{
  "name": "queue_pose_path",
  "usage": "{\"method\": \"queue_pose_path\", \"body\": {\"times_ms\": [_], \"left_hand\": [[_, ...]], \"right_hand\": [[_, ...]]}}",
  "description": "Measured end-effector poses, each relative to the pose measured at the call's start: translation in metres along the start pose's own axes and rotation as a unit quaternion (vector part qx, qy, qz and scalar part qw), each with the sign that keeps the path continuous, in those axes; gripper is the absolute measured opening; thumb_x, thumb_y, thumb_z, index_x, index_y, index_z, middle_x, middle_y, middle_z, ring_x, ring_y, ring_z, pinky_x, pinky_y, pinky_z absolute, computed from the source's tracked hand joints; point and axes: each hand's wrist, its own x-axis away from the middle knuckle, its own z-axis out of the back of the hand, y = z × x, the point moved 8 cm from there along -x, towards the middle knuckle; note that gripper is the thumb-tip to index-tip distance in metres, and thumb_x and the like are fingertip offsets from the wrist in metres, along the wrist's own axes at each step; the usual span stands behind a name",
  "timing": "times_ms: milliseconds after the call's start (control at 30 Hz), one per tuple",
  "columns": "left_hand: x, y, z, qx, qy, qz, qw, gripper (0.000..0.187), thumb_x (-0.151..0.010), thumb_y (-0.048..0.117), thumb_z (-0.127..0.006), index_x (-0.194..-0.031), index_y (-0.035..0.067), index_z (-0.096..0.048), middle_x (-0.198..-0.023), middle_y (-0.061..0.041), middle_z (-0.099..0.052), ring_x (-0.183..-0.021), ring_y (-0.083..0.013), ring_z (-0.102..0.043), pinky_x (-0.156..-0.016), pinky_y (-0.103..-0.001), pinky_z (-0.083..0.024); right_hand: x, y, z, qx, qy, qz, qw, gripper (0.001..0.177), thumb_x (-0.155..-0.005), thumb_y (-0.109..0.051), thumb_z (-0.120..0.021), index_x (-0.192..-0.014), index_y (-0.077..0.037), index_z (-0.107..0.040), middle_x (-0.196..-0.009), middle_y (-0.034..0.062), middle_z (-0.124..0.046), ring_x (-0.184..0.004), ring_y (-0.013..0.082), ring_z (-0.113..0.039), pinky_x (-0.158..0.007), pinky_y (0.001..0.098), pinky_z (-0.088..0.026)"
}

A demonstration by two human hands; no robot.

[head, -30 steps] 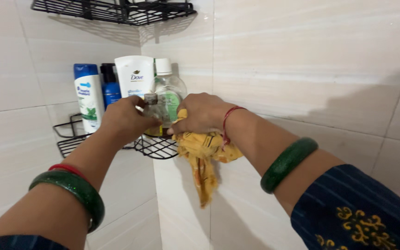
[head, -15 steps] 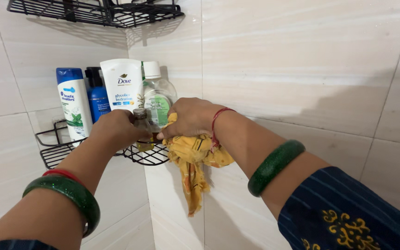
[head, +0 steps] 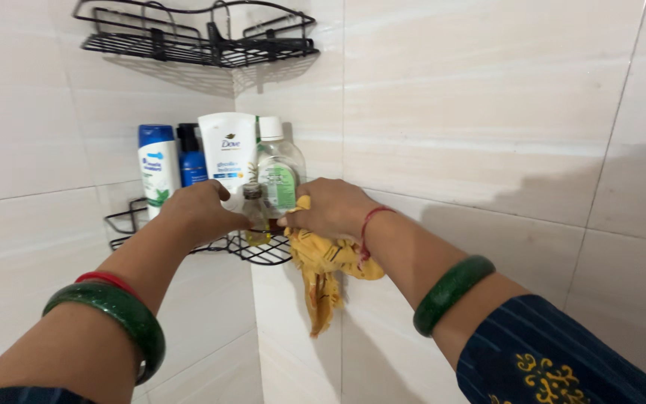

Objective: The person wipes down several toiletry bottles and a small handheld tool using a yellow cloth before arranging them on a tiered wire corner shelf.

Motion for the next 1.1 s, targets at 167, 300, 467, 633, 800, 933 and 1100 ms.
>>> {"method": "queue_pose_path", "body": {"times_ms": [167, 300, 467, 633, 800, 933, 1100], "left_hand": [[0.033, 0.002, 0.003, -0.022, -0.038, -0.005, 0.999, 0.086, -0.067, 0.048, -0.089, -0.137, 0.008, -0.061, -0.130, -0.016, -0.069, -0.120, -0.0300, -0.067, -0.101, -0.037, -0.053], [0.063, 0.013, 0.003, -0.038, -0.102, -0.032, 0.994, 0.072, -0.072, 0.044, -0.084, -0.135, 0.014, -0.067, -0.129, -0.013, -0.071, -0.119, -0.0276, -0.069, -0.100, -0.036, -0.055], [0.098, 0.034, 0.012, 0.075, -0.171, -0.041, 0.982, 0.082, -0.069, 0.046, -0.083, -0.142, 0.016, -0.060, -0.132, -0.012, -0.071, -0.120, -0.0280, -0.069, -0.099, -0.038, -0.057], [0.130, 0.066, 0.021, 0.226, -0.222, -0.040, 0.948, 0.112, -0.063, 0.056, -0.085, -0.155, 0.018, -0.034, -0.142, -0.010, -0.065, -0.133, -0.0256, -0.059, -0.102, -0.047, -0.050], [0.148, 0.094, 0.032, 0.323, -0.248, -0.025, 0.913, 0.128, -0.063, 0.061, -0.081, -0.161, 0.021, -0.009, -0.146, -0.011, -0.058, -0.134, -0.0284, -0.058, -0.105, -0.055, -0.047], [0.168, 0.121, 0.055, 0.495, -0.282, -0.060, 0.820, 0.112, -0.073, 0.061, -0.073, -0.161, 0.029, -0.010, -0.139, -0.014, -0.064, -0.123, -0.0293, -0.071, -0.097, -0.052, -0.056], [0.173, 0.148, 0.101, 0.573, -0.197, -0.082, 0.791, 0.087, -0.077, 0.049, -0.072, -0.149, 0.028, -0.028, -0.131, -0.007, -0.067, -0.114, -0.0218, -0.072, -0.093, -0.046, -0.061]], "right_hand": [[0.018, -0.004, -0.002, -0.024, 0.053, -0.015, 0.998, 0.050, -0.087, -0.052, -0.066, -0.126, -0.020, -0.068, -0.117, 0.0118, -0.073, -0.110, 0.0309, -0.067, -0.096, 0.0425, -0.051], [0.025, 0.000, 0.001, -0.041, 0.053, -0.028, 0.997, 0.053, -0.082, -0.051, -0.072, -0.123, -0.016, -0.071, -0.114, 0.0132, -0.075, -0.108, 0.0301, -0.070, -0.096, 0.0402, -0.053], [0.037, -0.001, 0.015, -0.059, 0.054, -0.021, 0.997, 0.065, -0.073, -0.048, -0.081, -0.120, -0.007, -0.064, -0.114, 0.0172, -0.072, -0.108, 0.0289, -0.069, -0.094, 0.0384, -0.054], [0.053, -0.018, 0.047, -0.175, 0.040, -0.035, 0.983, 0.070, -0.073, -0.044, -0.080, -0.124, -0.002, -0.057, -0.111, 0.0198, -0.072, -0.103, 0.0283, -0.072, -0.086, 0.0381, -0.057], [0.077, -0.042, 0.095, -0.367, 0.087, -0.008, 0.926, 0.069, -0.077, -0.044, -0.076, -0.123, 0.003, -0.053, -0.110, 0.0206, -0.072, -0.095, 0.0256, -0.075, -0.077, 0.0351, -0.063], [0.100, -0.052, 0.125, -0.477, 0.126, 0.006, 0.870, 0.064, -0.084, -0.045, -0.069, -0.122, 0.002, -0.049, -0.109, 0.0229, -0.071, -0.091, 0.0242, -0.077, -0.075, 0.0344, -0.066], [0.121, -0.071, 0.148, -0.577, 0.059, 0.073, 0.811, 0.066, -0.092, -0.058, -0.038, -0.116, -0.003, -0.066, -0.105, 0.0140, -0.074, -0.094, 0.0187, -0.074, -0.082, 0.0320, -0.062]]}}
